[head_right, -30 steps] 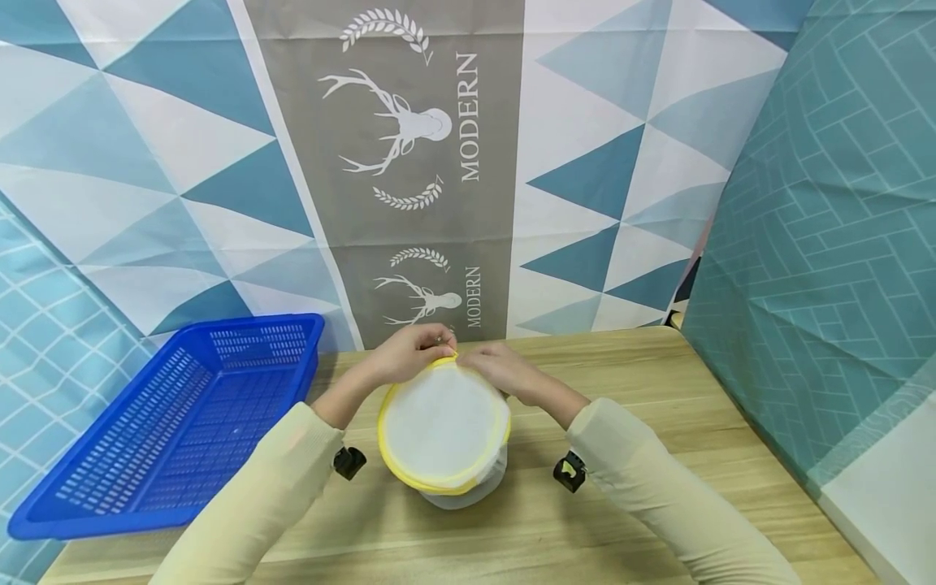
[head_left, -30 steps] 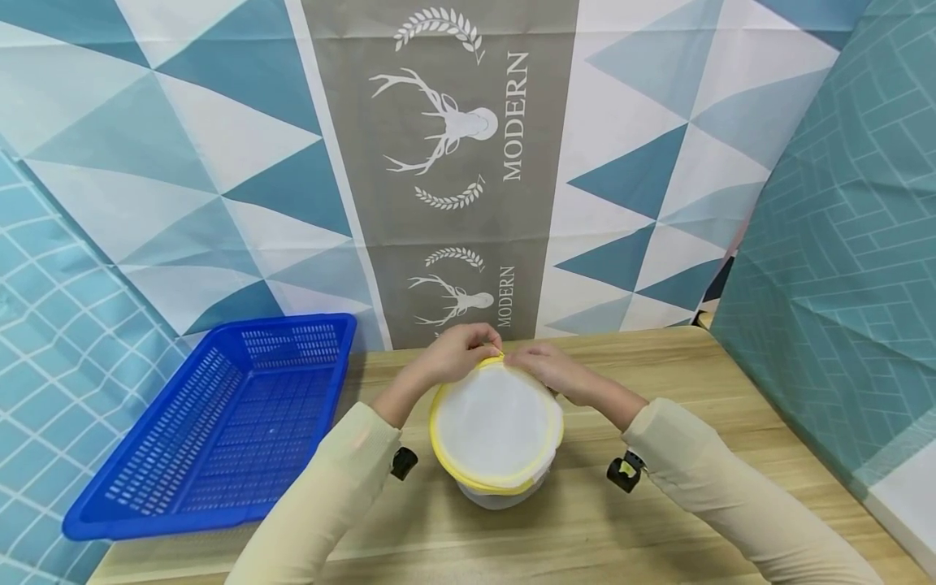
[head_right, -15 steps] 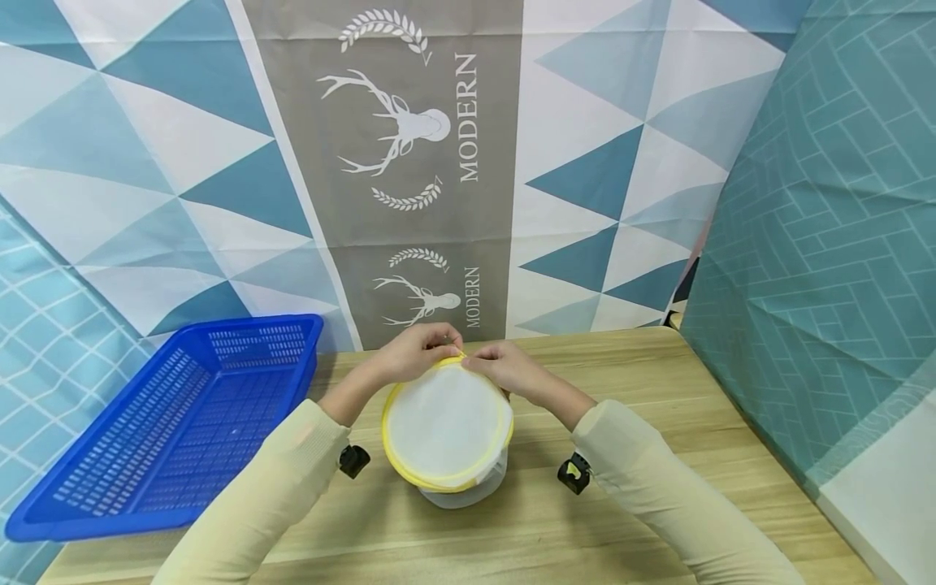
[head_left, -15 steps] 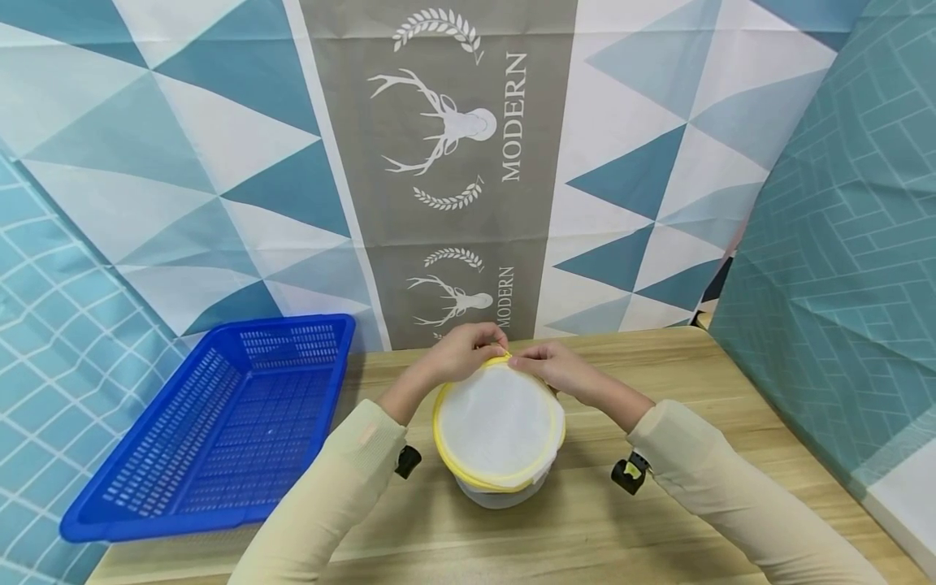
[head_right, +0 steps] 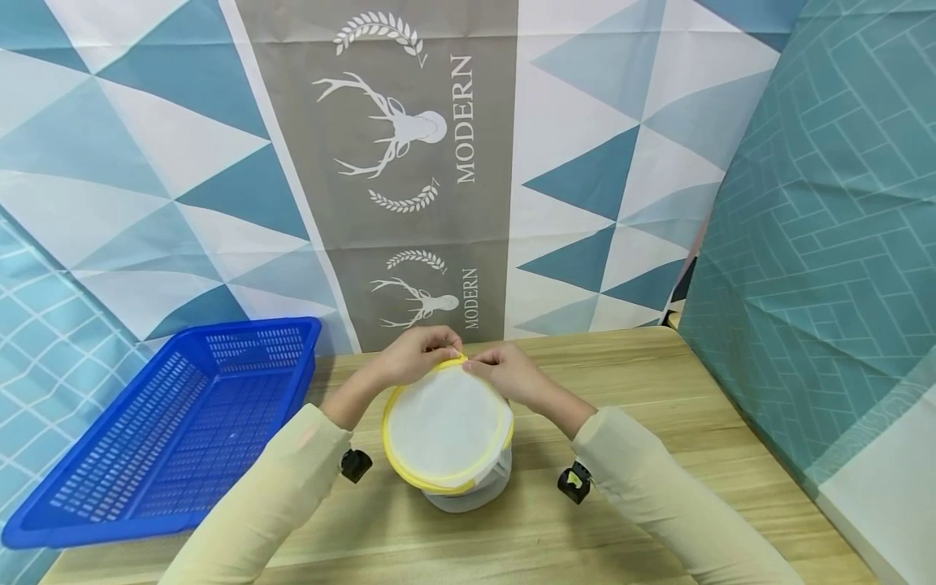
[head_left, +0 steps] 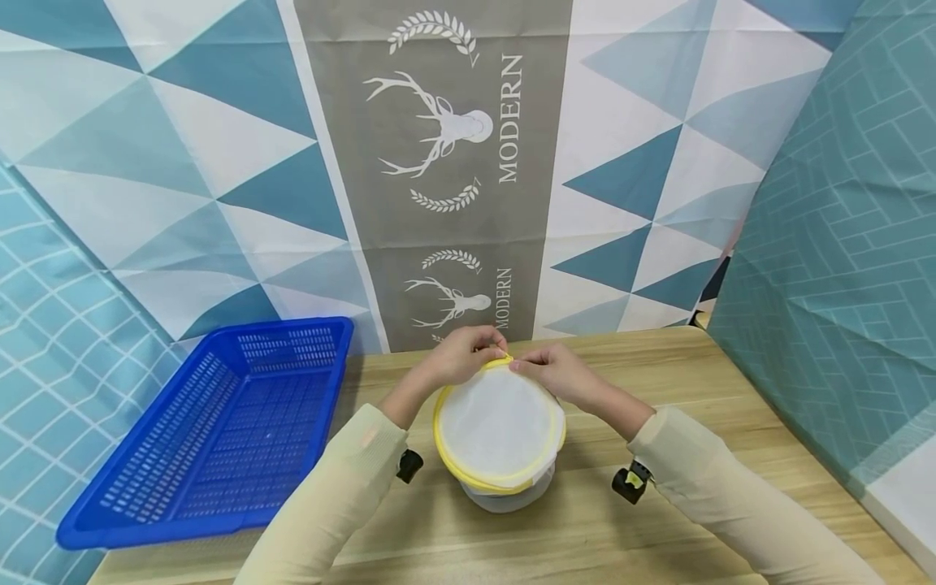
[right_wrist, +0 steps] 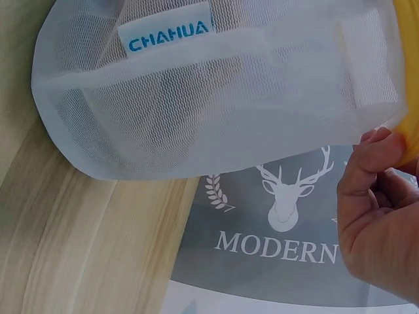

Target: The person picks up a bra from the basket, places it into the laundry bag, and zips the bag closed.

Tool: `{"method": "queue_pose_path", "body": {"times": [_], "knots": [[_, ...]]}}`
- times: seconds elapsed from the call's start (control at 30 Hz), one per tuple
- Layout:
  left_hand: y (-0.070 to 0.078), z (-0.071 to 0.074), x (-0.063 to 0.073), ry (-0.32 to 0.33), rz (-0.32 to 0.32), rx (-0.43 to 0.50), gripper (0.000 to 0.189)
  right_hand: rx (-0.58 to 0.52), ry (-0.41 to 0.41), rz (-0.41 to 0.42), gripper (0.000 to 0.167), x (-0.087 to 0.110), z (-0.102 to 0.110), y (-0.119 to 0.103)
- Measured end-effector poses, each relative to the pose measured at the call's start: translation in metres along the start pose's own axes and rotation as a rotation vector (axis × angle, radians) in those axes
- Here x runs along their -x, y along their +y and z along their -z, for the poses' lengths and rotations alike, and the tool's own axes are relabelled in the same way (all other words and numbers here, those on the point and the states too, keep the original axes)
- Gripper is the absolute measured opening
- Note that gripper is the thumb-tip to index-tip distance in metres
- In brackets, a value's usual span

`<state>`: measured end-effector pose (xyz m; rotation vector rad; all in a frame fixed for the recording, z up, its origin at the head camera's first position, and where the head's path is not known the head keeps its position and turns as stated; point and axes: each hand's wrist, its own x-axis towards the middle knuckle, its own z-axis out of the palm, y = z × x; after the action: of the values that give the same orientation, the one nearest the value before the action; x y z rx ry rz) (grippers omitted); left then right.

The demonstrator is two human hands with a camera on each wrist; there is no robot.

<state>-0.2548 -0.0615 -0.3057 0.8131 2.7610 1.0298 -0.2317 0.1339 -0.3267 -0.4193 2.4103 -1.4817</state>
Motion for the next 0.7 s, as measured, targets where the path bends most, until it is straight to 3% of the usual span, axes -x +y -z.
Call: {"method": "queue_pose_path", "body": {"times": [0.3,0.7], "knots": [[-0.0003,-0.0005,0.0012,0.001,-0.018,0.014,0.010,0.005,0.005,0.031,0.034,0.0035,0.0003,0.0004],[-0.0019,0.0007,0.0041,0.001,0.000,0.033,0.009,0.007,0.009,-0.006,0.036,0.0042,0.0003,-0.0009]]}}
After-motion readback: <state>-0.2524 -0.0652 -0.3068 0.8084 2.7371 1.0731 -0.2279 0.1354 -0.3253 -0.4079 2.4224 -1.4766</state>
